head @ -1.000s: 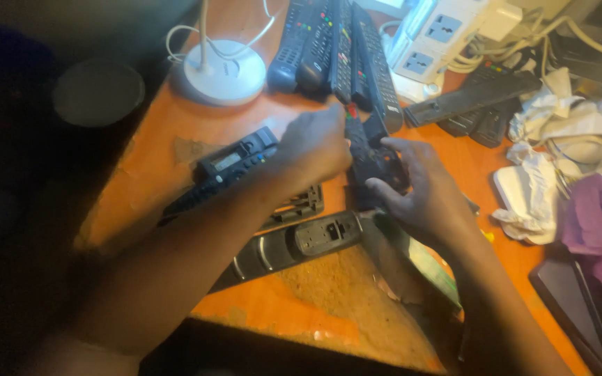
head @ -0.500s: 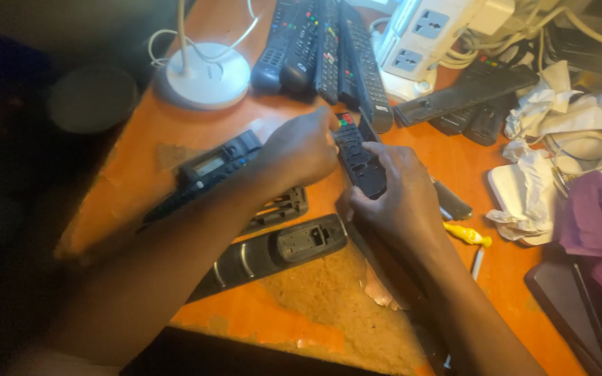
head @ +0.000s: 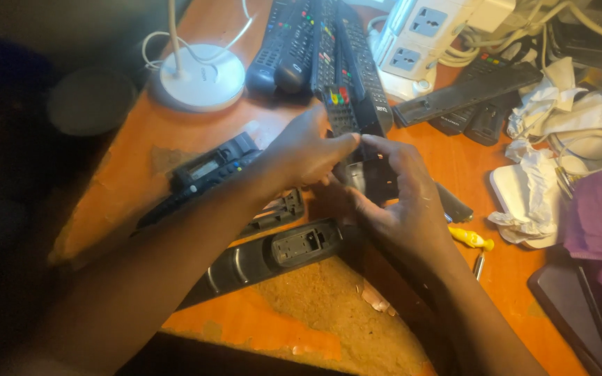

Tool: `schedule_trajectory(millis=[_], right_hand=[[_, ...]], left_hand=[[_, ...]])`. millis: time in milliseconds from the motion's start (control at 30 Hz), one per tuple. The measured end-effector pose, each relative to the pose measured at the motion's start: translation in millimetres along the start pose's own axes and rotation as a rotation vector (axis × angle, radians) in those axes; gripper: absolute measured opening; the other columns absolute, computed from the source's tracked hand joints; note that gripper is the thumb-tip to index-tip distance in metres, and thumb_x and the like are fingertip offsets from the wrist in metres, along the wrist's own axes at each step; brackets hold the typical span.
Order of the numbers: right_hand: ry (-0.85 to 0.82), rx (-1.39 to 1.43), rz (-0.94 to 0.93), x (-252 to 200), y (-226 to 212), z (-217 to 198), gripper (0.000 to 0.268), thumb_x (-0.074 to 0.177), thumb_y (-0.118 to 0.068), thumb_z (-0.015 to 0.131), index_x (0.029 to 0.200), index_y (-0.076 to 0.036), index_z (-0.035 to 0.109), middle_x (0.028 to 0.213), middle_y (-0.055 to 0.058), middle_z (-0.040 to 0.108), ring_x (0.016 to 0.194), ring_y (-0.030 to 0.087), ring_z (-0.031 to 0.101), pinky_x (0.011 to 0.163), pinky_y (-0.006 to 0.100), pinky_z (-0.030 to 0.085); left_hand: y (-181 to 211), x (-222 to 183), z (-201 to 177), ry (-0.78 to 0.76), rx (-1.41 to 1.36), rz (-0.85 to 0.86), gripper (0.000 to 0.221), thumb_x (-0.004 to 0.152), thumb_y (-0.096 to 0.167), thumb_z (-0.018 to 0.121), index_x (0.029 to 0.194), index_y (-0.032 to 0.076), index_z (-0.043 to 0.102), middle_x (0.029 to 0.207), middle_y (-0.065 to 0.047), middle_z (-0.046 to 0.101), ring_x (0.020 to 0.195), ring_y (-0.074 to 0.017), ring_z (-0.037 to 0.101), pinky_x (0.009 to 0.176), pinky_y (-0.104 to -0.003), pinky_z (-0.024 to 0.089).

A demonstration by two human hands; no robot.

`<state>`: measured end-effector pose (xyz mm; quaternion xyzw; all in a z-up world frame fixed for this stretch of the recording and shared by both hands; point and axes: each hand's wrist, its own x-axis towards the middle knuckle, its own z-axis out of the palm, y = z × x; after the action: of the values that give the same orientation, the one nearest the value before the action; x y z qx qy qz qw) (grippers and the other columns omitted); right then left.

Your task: A person is seen cleaning the circuit board of a remote control using a small tool and a cotton swab, then carefully reassembling the remote components on a workbench.

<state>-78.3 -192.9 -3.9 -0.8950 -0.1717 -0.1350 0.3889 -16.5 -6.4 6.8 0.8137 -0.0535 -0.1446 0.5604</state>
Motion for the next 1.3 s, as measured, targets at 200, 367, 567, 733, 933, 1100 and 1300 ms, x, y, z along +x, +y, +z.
schedule_trajectory(millis=[200, 367, 567, 733, 933, 1100, 1300], right_hand=[[-0.085, -0.007, 0.074, 2, 0, -4, 0.056, 0.087, -0.02, 0.08, 0.14, -0.014, 0.063, 0.11, 0.018, 0.067, 0.097, 0.035, 0.071, 0.073, 0.044, 0.063], [-0.176, -0.019, 0.177, 4, -11, -7, 0.04, 0.087, -0.027, 0.073, 0.126, -0.019, 0.068, 0.117, 0.004, 0.07, 0.103, 0.017, 0.067, 0.084, 0.033, 0.055], [-0.222, -0.04, 0.029, 3, -5, -3, 0.033, 0.087, -0.022, 0.074, 0.119, -0.015, 0.071, 0.109, 0.005, 0.074, 0.102, 0.023, 0.066, 0.089, 0.038, 0.049], [-0.272, -0.074, -0.007, 3, -4, -7, 0.037, 0.087, -0.024, 0.072, 0.123, -0.016, 0.071, 0.111, 0.009, 0.07, 0.103, 0.028, 0.061, 0.089, 0.041, 0.046], [-0.276, -0.056, 0.011, 2, 1, -7, 0.04, 0.09, -0.019, 0.073, 0.13, -0.023, 0.068, 0.107, 0.005, 0.068, 0.086, 0.022, 0.057, 0.082, 0.036, 0.046], [-0.099, -0.139, 0.093, -1, -6, -38, 0.028, 0.093, -0.02, 0.067, 0.12, -0.014, 0.071, 0.114, 0.005, 0.068, 0.105, 0.019, 0.066, 0.08, 0.035, 0.053], [-0.052, -0.441, 0.438, -57, -9, -114, 0.025, 0.09, -0.024, 0.076, 0.111, -0.011, 0.08, 0.096, 0.006, 0.079, 0.082, 0.021, 0.07, 0.079, 0.037, 0.054]], left_hand=[[14, -6, -2, 0.174, -0.023, 0.229, 0.033, 0.083, 0.017, 0.053, 0.114, 0.006, 0.058, 0.099, -0.019, 0.071, 0.099, -0.0396, 0.074, 0.079, -0.051, 0.061], [14, -3, -11, 0.196, -0.104, 0.22, 0.025, 0.086, 0.02, 0.057, 0.108, 0.013, 0.05, 0.089, -0.003, 0.06, 0.076, -0.0169, 0.056, 0.069, -0.036, 0.048], [13, -4, -12, 0.261, -0.093, 0.321, 0.025, 0.093, 0.022, 0.048, 0.114, 0.009, 0.049, 0.096, -0.006, 0.052, 0.076, -0.0187, 0.06, 0.064, -0.037, 0.052], [-1, 9, -7, 0.258, -0.164, 0.561, 0.016, 0.101, 0.02, 0.04, 0.104, 0.013, 0.055, 0.089, -0.003, 0.056, 0.087, -0.0171, 0.056, 0.083, -0.034, 0.051], [2, 5, -6, 0.105, -0.377, 0.656, 0.031, 0.11, 0.02, 0.039, 0.138, 0.008, 0.045, 0.087, -0.004, 0.059, 0.06, -0.0114, 0.056, 0.051, -0.025, 0.051], [2, 8, -6, -0.081, -0.564, 0.467, 0.048, 0.1, 0.019, 0.044, 0.144, 0.001, 0.038, 0.091, -0.013, 0.064, 0.05, -0.0171, 0.057, 0.037, -0.029, 0.048], [12, 0, -2, -0.149, -0.683, 0.377, 0.035, 0.098, 0.03, 0.039, 0.119, 0.003, 0.049, 0.083, -0.015, 0.065, 0.046, -0.0232, 0.056, 0.038, -0.033, 0.043]])
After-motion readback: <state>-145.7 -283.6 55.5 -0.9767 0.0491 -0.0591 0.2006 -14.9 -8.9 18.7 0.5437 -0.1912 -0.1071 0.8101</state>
